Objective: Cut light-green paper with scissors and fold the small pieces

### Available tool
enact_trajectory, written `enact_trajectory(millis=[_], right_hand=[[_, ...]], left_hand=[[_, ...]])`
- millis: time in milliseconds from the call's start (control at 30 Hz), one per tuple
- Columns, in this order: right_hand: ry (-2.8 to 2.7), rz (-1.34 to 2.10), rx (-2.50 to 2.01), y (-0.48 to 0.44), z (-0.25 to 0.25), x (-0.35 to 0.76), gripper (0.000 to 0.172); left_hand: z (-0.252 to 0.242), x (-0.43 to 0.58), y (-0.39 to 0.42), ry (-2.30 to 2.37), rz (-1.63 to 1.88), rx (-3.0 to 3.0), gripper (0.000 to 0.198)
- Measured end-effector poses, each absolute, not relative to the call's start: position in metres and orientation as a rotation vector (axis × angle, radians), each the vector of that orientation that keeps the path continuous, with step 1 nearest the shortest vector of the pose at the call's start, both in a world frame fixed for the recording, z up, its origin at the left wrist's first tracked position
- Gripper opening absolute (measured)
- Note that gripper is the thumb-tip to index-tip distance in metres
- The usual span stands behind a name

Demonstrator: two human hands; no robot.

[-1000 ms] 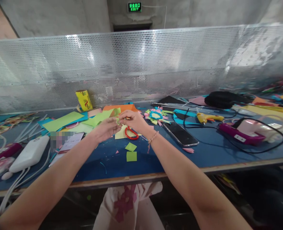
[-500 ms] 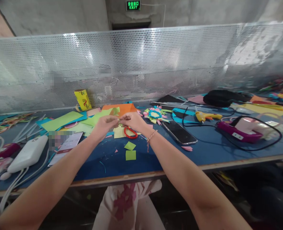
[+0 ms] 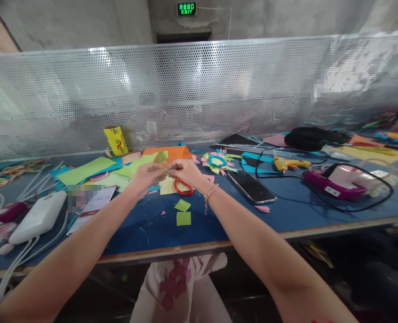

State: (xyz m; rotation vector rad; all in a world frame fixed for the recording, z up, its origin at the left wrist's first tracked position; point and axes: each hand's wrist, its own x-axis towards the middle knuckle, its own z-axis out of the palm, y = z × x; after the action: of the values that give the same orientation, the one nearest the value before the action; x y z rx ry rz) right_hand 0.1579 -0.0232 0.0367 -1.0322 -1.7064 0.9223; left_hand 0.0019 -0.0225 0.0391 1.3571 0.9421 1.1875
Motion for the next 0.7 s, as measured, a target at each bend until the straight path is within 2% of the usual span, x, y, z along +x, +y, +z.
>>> enact_trajectory(millis=[200, 567, 700], right_hand=[[-1.727, 0.924, -1.000, -0.0213, 0.0329, 0.1588, 0.016], [-1.841, 0.756, -1.036, -0.0178, 0.0319, 0.1606, 0.013], [-1.887, 0.644, -1.100, -0.0152, 0.0297, 0.1616, 0.009]], left_hand=[[0.0420, 0.0005, -0.0264, 0.967, 1.128, 1.424, 0.014], [0.0383, 0.0008, -0.0225, 0.948, 1.122, 1.337, 0.009], [0.0361, -0.0003, -0.0212, 0.986, 1.103, 1.445, 0.015]])
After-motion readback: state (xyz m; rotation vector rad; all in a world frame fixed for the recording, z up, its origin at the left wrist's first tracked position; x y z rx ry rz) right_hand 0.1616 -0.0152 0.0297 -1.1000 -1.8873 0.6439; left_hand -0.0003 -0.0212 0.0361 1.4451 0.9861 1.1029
